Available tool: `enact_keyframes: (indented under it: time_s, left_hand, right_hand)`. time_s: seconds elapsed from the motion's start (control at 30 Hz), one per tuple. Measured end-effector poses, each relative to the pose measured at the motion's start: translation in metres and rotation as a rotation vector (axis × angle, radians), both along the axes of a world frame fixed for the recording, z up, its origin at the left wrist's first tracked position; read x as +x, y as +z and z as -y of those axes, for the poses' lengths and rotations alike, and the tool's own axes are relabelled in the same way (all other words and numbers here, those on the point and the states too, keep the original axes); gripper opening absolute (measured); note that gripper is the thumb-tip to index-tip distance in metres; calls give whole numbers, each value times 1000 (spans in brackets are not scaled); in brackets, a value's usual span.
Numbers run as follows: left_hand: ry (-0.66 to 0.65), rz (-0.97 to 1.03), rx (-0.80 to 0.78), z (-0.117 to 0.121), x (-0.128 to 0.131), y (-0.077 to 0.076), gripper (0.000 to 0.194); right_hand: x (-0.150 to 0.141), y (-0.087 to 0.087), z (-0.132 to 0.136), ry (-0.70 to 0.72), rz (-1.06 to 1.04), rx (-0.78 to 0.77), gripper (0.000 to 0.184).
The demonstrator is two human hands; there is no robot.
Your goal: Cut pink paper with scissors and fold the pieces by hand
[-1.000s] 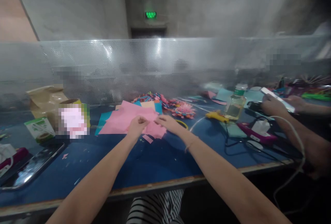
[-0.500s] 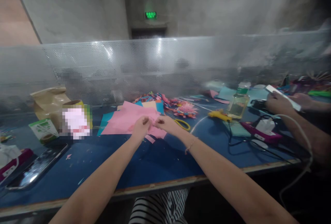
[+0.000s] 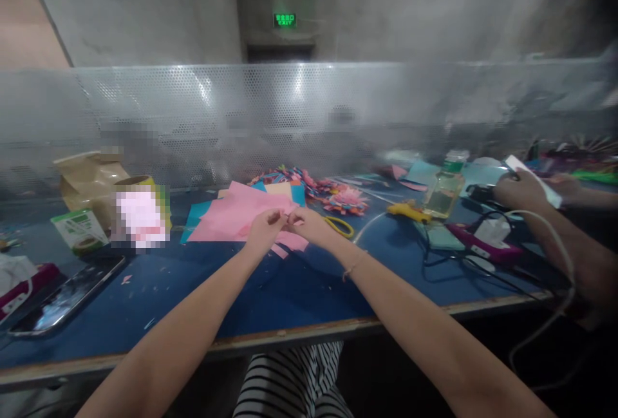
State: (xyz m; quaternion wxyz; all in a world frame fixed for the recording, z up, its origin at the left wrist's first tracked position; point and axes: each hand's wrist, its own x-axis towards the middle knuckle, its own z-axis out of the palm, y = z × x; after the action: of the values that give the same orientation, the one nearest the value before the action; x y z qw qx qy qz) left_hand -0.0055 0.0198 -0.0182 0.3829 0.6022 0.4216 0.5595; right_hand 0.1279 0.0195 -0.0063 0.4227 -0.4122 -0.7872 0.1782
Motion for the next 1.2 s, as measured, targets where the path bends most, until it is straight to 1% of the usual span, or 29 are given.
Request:
enact_keyframes:
  time_s: [0.07, 0.2, 0.33, 0.5, 0.67, 0.77, 0.83, 0.9, 1.07, 1.2]
  left_hand:
    - [-24, 6, 3, 0, -1, -1, 18]
    - [-79, 34, 11, -2, -3, -2, 24]
    - [-103, 80, -15, 1, -2, 2, 29]
    - [-95, 83, -31, 6, 0, 9, 32]
    - [-72, 3, 37, 5, -1, 7, 31]
    - [-101, -37, 54, 4, -2, 6, 32]
    - [-98, -76, 82, 3, -3, 5, 33]
    - [-74, -92, 97, 1, -4, 4, 33]
    - [-49, -59, 65, -4, -5, 0, 32]
    - [-62, 1, 10, -1, -4, 3, 31]
  right_hand:
    - [1, -1, -1, 24, -12, -5, 15]
    - [3, 1, -2, 64, -43, -82, 15]
    - [5, 2, -1, 110, -91, -135, 19]
    - [5, -2, -5, 171, -165, -165, 22]
    - [2, -10, -14, 220, -243, -182, 18]
    - [2, -12, -17, 217, -190, -114, 14]
    - [2, -9, -15, 197, -108, -65, 15]
    - [3, -6, -11, 158, -54, -49, 18]
    - [2, 2, -4, 89, -84, -92, 18]
    - [2, 4, -3, 67, -130, -105, 20]
